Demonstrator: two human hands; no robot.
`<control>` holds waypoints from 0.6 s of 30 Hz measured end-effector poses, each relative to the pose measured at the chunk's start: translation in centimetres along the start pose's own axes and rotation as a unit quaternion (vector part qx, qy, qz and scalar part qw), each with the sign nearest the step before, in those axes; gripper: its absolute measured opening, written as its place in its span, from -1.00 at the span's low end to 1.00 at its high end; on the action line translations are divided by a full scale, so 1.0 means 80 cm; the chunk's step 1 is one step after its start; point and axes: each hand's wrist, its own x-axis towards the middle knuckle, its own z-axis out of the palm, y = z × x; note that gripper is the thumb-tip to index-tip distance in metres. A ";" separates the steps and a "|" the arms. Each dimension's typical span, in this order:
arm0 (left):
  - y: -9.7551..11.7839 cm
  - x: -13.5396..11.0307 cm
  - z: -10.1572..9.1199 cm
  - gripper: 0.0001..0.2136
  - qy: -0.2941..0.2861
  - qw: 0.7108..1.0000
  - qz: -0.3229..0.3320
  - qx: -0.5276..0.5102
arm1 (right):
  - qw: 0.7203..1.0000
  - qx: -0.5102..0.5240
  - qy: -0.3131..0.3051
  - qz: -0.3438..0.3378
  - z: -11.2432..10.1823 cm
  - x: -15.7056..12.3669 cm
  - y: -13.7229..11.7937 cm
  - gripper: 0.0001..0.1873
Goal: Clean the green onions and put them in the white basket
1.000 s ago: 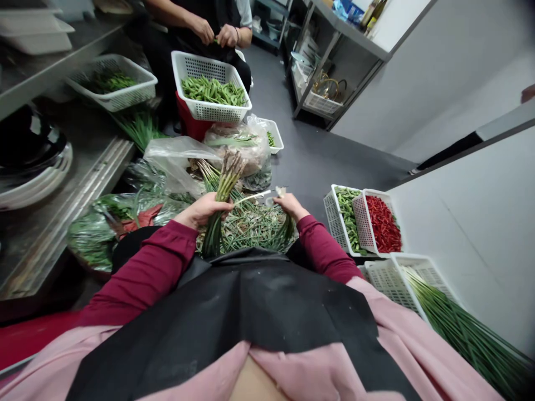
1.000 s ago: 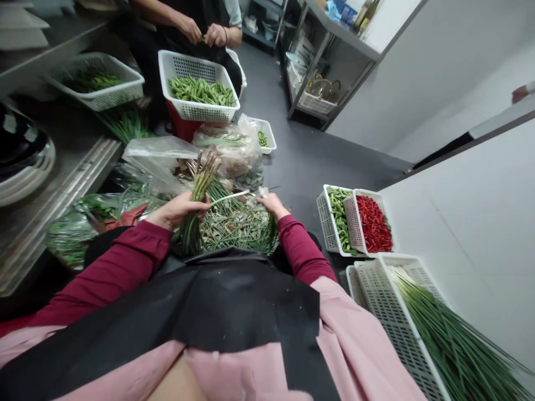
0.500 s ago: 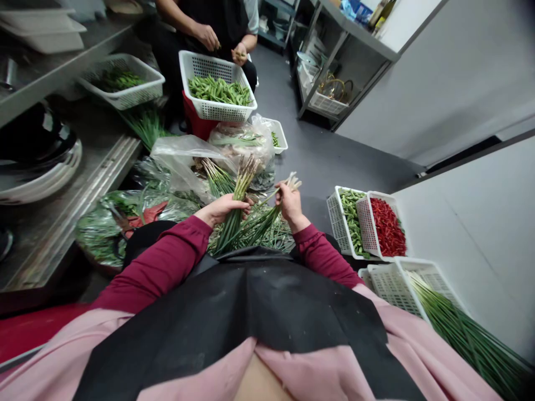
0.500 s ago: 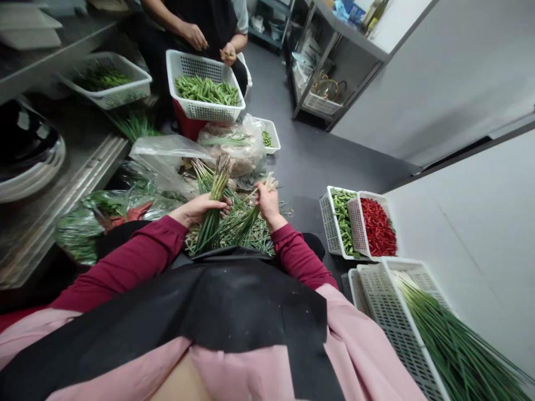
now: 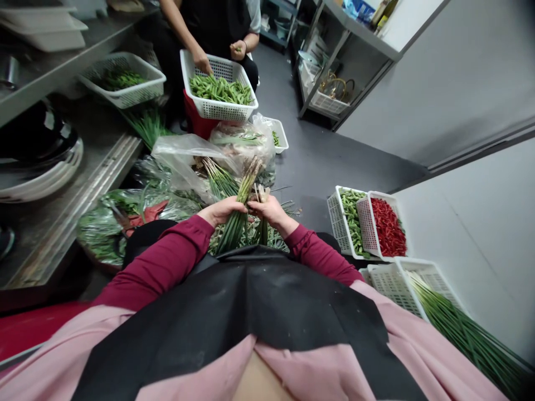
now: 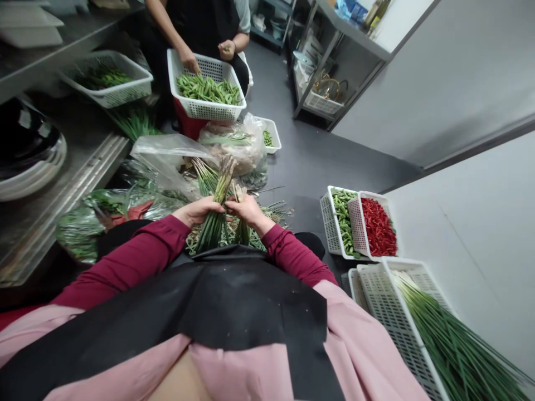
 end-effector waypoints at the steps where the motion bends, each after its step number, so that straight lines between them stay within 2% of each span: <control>1: 0.000 0.000 -0.001 -0.52 0.005 1.000 0.003 -0.001 | 1.000 0.006 0.007 -0.004 -0.002 -0.001 0.000 -0.65; 5: 0.002 0.002 -0.007 -0.57 0.027 0.999 0.026 -0.010 | 0.998 0.027 0.049 -0.017 -0.013 -0.004 0.002 -0.63; 9: -0.001 0.006 -0.012 -0.63 0.054 0.998 0.031 0.003 | 0.991 0.119 -0.008 0.061 -0.019 -0.007 0.006 -0.57; 11: -0.003 0.007 -0.013 -0.64 0.075 0.996 0.038 0.012 | 0.985 0.150 -0.031 0.076 -0.020 -0.010 0.008 -0.55; 15: -0.006 0.008 -0.010 -0.64 0.104 0.993 0.041 0.038 | 0.984 0.162 -0.020 0.067 -0.018 -0.015 0.010 -0.55; 18: -0.005 0.008 -0.004 -0.63 0.108 0.992 0.050 0.048 | 0.989 0.142 0.002 0.036 -0.016 -0.014 0.009 -0.53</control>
